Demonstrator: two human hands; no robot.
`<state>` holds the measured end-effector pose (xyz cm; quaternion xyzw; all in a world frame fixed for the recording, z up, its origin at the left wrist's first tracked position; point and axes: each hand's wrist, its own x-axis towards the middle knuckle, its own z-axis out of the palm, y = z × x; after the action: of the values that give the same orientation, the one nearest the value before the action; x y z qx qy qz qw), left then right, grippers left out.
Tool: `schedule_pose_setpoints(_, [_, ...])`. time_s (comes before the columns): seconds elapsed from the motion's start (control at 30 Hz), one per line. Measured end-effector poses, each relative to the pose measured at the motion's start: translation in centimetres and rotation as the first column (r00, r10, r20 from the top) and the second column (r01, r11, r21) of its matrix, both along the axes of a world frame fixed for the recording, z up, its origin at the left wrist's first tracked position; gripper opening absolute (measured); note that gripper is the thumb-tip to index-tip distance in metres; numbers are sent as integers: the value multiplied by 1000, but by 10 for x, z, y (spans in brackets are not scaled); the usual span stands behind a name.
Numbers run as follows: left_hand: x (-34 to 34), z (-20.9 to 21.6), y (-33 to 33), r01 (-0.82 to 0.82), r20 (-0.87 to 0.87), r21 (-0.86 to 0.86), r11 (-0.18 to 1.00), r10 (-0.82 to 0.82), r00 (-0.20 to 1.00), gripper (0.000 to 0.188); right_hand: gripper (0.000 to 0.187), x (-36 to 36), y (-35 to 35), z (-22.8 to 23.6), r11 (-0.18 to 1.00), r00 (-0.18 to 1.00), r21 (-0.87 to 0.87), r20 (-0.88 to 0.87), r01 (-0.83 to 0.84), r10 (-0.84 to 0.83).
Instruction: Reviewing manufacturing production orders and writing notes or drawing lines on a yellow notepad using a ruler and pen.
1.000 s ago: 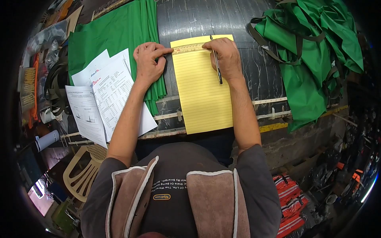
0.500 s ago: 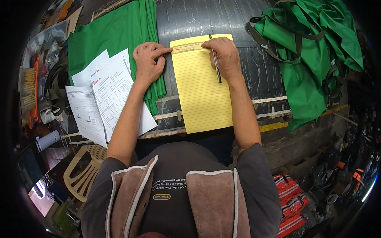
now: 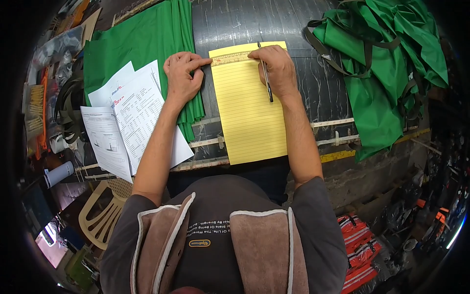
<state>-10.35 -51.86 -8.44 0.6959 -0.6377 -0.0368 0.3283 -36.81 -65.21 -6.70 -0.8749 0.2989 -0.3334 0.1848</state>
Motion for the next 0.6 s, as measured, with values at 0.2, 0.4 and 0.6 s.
schedule_pose_setpoints(0.2, [-3, 5, 0, -1, 16, -18, 1000, 2, 1000, 28, 32, 1, 0, 0, 1000, 1000, 5, 15, 0, 0])
schedule_pose_setpoints(0.4, [-18, 30, -16, -85, 95, 95, 992, 76, 993, 24, 31, 0, -1, -1, 1000, 1000, 15, 13, -1, 1])
schedule_pose_setpoints(0.6, [-29, 33, -27, -211, 241, 187, 960, 163, 957, 38, 30, 0, -1, -1, 1000, 1000, 13, 15, 2, -2])
